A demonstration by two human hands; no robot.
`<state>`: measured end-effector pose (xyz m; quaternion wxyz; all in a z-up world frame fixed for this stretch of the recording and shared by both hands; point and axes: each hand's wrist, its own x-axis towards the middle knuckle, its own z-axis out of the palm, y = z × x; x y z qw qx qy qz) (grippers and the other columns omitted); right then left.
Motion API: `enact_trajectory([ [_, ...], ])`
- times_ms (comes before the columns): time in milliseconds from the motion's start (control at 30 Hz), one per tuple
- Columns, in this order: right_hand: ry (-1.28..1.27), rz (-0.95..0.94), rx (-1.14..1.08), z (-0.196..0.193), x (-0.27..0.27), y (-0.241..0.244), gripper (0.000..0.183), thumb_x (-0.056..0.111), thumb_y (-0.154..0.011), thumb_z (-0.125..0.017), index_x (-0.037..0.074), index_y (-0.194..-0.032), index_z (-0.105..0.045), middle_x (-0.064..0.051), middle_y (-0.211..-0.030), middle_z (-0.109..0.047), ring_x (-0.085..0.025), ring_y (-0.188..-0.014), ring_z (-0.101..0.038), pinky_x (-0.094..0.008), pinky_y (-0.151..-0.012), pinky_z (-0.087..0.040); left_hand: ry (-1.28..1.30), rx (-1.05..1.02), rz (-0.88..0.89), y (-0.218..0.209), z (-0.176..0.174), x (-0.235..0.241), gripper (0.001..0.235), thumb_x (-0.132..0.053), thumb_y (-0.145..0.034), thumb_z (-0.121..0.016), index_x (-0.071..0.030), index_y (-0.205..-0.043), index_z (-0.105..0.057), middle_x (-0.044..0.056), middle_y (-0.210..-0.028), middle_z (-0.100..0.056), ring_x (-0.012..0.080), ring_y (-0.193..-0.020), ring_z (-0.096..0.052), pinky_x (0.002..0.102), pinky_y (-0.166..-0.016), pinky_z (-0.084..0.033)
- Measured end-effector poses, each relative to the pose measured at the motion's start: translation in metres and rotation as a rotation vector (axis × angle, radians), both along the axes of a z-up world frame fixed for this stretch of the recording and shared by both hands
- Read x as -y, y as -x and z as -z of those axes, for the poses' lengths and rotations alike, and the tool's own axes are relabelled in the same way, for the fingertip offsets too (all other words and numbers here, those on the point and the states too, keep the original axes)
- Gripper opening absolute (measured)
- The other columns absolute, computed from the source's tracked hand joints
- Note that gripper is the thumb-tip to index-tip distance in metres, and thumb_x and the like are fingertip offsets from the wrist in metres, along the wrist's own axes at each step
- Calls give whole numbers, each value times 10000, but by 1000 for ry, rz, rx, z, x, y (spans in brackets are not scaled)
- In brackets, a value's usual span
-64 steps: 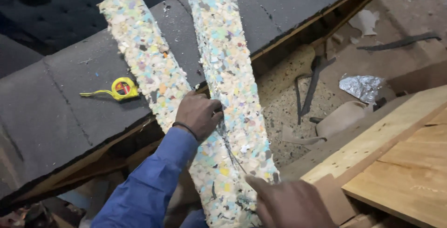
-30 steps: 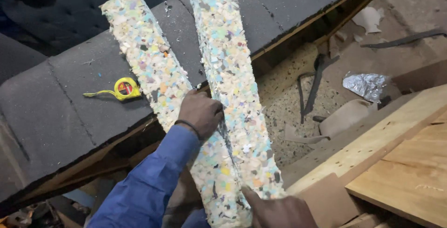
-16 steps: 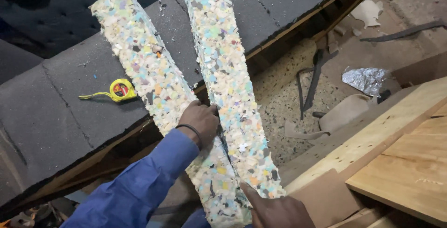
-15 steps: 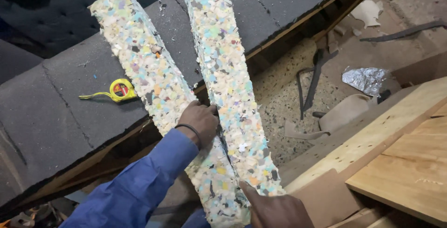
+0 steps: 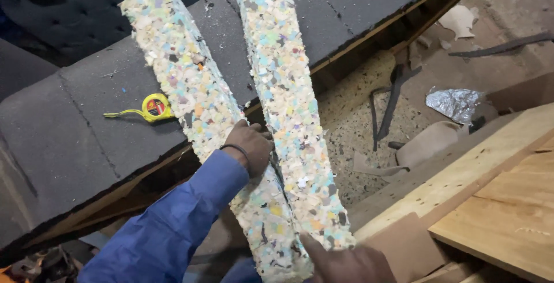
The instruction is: Cutting a long piece of multi-colored foam in half lengthwise using a knife
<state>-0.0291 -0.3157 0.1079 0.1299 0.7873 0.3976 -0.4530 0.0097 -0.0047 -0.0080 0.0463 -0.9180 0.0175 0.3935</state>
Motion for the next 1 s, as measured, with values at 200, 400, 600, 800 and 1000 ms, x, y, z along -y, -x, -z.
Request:
enact_trajectory([
  [200,-53,72,60,-2,-42,-8,685,465,-1080,-575,470,-1738,-381,-121,-1007,-830,-479,-932,-786,-646,-830,-625,-7,-22,-7,-5,-18,5,507,-518,-1152,-570,-353,-1621,-670,-101,-1779,-532,218,-1667,-389,526,-1279,-366],
  [400,-304,92,112,13,-68,-9,513,371,-1308,-278,148,-1078,-678,55,-616,-484,-212,-488,-497,-463,-456,-478,-40,24,3,0,-5,2,408,-502,-1140,-581,-353,-1478,-753,-153,-1500,-728,186,-1427,-538,473,-1134,-419],
  [600,73,43,34,-7,-1,4,736,617,-1092,-592,684,-1775,-327,-90,-868,-723,-406,-829,-718,-551,-719,-518,18,-38,-2,-2,-31,6,513,-549,-1104,-617,-318,-1550,-724,-72,-1807,-503,234,-1645,-399,513,-1233,-385],
  [800,148,175,-48,-17,-19,-7,772,531,-1066,-568,616,-1778,-281,-101,-1115,-770,-440,-1071,-725,-588,-870,-521,5,-5,-28,-8,-46,23,149,-428,-1007,-753,-342,-973,-870,-99,-1054,-810,217,-1255,-555,476,-1241,-356],
  [1000,190,191,41,-21,-15,-9,660,691,-1117,-533,687,-1728,-282,-35,-1196,-775,-428,-1147,-718,-572,-900,-555,-5,-74,-26,7,-82,50,381,-477,-1100,-532,-362,-1201,-881,-46,-1419,-796,268,-1447,-536,588,-1381,-148],
])
